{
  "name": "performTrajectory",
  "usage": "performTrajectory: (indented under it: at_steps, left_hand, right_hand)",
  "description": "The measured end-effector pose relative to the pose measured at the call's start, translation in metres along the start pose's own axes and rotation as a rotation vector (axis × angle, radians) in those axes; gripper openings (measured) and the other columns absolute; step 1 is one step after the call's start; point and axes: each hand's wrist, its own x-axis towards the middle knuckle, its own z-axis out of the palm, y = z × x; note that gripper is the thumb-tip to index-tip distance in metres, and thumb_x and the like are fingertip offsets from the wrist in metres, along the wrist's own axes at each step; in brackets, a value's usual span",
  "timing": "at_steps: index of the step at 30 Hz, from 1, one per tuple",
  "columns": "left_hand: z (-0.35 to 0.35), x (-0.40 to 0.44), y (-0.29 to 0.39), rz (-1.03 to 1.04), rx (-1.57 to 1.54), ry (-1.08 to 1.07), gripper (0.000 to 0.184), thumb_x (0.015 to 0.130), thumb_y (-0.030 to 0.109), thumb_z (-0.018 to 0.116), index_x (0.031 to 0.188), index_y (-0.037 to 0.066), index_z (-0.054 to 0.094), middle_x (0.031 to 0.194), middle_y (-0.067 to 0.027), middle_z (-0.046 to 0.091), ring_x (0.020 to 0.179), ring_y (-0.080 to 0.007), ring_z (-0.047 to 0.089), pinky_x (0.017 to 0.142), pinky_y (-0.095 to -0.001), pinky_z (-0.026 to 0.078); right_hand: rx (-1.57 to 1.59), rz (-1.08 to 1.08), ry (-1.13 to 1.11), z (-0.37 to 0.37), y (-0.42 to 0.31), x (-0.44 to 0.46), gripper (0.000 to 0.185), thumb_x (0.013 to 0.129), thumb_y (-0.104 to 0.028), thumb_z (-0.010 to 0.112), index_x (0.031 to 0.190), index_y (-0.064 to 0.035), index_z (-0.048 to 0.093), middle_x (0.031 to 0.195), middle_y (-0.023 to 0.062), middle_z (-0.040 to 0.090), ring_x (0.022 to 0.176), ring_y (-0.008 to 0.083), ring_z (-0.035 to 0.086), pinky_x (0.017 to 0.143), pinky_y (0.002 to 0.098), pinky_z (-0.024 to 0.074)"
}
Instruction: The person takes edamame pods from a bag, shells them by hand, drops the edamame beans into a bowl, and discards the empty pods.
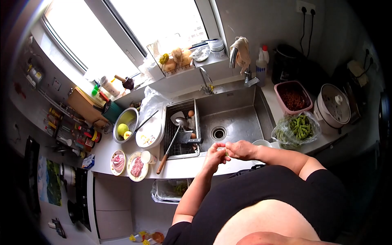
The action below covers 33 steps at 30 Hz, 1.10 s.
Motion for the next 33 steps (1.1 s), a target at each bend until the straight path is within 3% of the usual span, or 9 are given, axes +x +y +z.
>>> performTrajectory:
  at_steps: [2, 6, 9, 13, 18, 25, 29, 31, 33]
  left_hand:
    - [0.001, 0.001, 0.001, 0.035, -0.044, 0.006, 0.018, 0.089, 0.012, 0.052, 0.104, 0.004, 0.045, 0.077, -0.0079, 0.060, 0.060, -0.0142, 0.061, 0.048, -0.0222, 0.046]
    - [-0.002, -0.004, -0.003, 0.216, -0.060, -0.020, 0.021, 0.091, 0.013, 0.049, 0.108, 0.004, 0.042, 0.091, -0.0174, 0.064, 0.064, -0.0157, 0.062, 0.052, -0.0226, 0.048]
    - [-0.026, -0.025, -0.015, 0.302, 0.094, 0.172, 0.031, 0.092, 0.013, 0.046, 0.119, 0.001, 0.038, 0.092, -0.0178, 0.064, 0.065, -0.0164, 0.062, 0.053, -0.0234, 0.046]
    - [-0.091, -0.076, -0.056, 0.304, 0.211, 0.676, 0.033, 0.092, 0.014, 0.044, 0.121, 0.000, 0.040, 0.093, -0.0140, 0.064, 0.065, -0.0133, 0.061, 0.051, -0.0202, 0.046]
    - [-0.182, -0.138, -0.124, 0.162, 0.445, 1.068, 0.024, 0.088, 0.009, 0.045, 0.109, -0.003, 0.046, 0.087, -0.0116, 0.061, 0.068, -0.0168, 0.059, 0.057, -0.0244, 0.051]
    - [-0.202, -0.141, -0.135, -0.138, 0.622, 1.048, 0.034, 0.089, 0.015, 0.045, 0.116, -0.004, 0.049, 0.086, -0.0124, 0.061, 0.073, -0.0178, 0.059, 0.058, -0.0264, 0.049]
    - [-0.219, -0.138, -0.142, 0.157, 0.921, 1.031, 0.030, 0.089, 0.017, 0.047, 0.106, -0.006, 0.057, 0.093, -0.0159, 0.063, 0.079, -0.0237, 0.059, 0.077, -0.0322, 0.045]
    - [-0.205, -0.138, -0.124, 0.177, 0.929, 1.046, 0.030, 0.089, 0.017, 0.047, 0.105, -0.007, 0.057, 0.094, -0.0165, 0.063, 0.081, -0.0237, 0.059, 0.077, -0.0322, 0.045]
    - [-0.191, -0.137, -0.104, 0.237, 0.925, 1.041, 0.031, 0.089, 0.018, 0.049, 0.105, -0.008, 0.057, 0.095, -0.0168, 0.063, 0.083, -0.0229, 0.058, 0.078, -0.0315, 0.045]
  right_hand:
    - [0.206, -0.021, 0.218, 0.011, 0.011, 0.001, 0.021, 0.089, -0.023, 0.046, 0.086, -0.0023, 0.045, 0.067, 0.0220, 0.057, 0.064, 0.0404, 0.058, 0.057, 0.0461, 0.0461]
    - [1.231, 0.481, 0.217, 0.024, 0.033, -0.003, 0.019, 0.091, -0.019, 0.042, 0.089, -0.0022, 0.053, 0.072, 0.0054, 0.057, 0.055, 0.0106, 0.053, 0.042, 0.0234, 0.0390]
    - [1.419, 0.567, 0.296, 0.010, 0.042, -0.028, 0.017, 0.089, -0.015, 0.043, 0.092, -0.0016, 0.053, 0.077, 0.0084, 0.057, 0.057, 0.0096, 0.053, 0.041, 0.0190, 0.0381]
    - [1.262, 0.667, 0.348, 0.002, 0.055, -0.079, 0.016, 0.087, -0.013, 0.046, 0.093, -0.0018, 0.056, 0.085, 0.0058, 0.059, 0.072, 0.0110, 0.057, 0.059, 0.0243, 0.0479]
    - [0.927, 0.611, 0.483, 0.020, 0.062, -0.103, 0.023, 0.088, -0.023, 0.052, 0.083, -0.0030, 0.063, 0.081, 0.0018, 0.062, 0.077, 0.0084, 0.056, 0.072, 0.0232, 0.0437]
    - [0.813, 0.501, 0.514, 0.018, 0.060, -0.115, 0.024, 0.088, -0.024, 0.054, 0.087, -0.0030, 0.067, 0.085, 0.0038, 0.065, 0.081, 0.0103, 0.057, 0.077, 0.0249, 0.0443]
    - [0.652, 0.621, 0.788, -0.029, 0.084, -0.133, 0.016, 0.086, -0.017, 0.056, 0.086, -0.0046, 0.066, 0.083, 0.0057, 0.066, 0.077, 0.0125, 0.059, 0.070, 0.0271, 0.0476]
    - [0.154, 0.662, 1.030, -0.054, 0.127, -0.155, 0.013, 0.082, -0.016, 0.057, 0.080, -0.0054, 0.064, 0.077, 0.0078, 0.063, 0.071, 0.0197, 0.059, 0.064, 0.0324, 0.0473]
    - [-0.266, 0.884, 0.929, -0.083, 0.151, -0.179, 0.016, 0.081, -0.019, 0.058, 0.083, -0.0041, 0.062, 0.088, 0.0130, 0.061, 0.079, 0.0298, 0.059, 0.067, 0.0400, 0.0474]
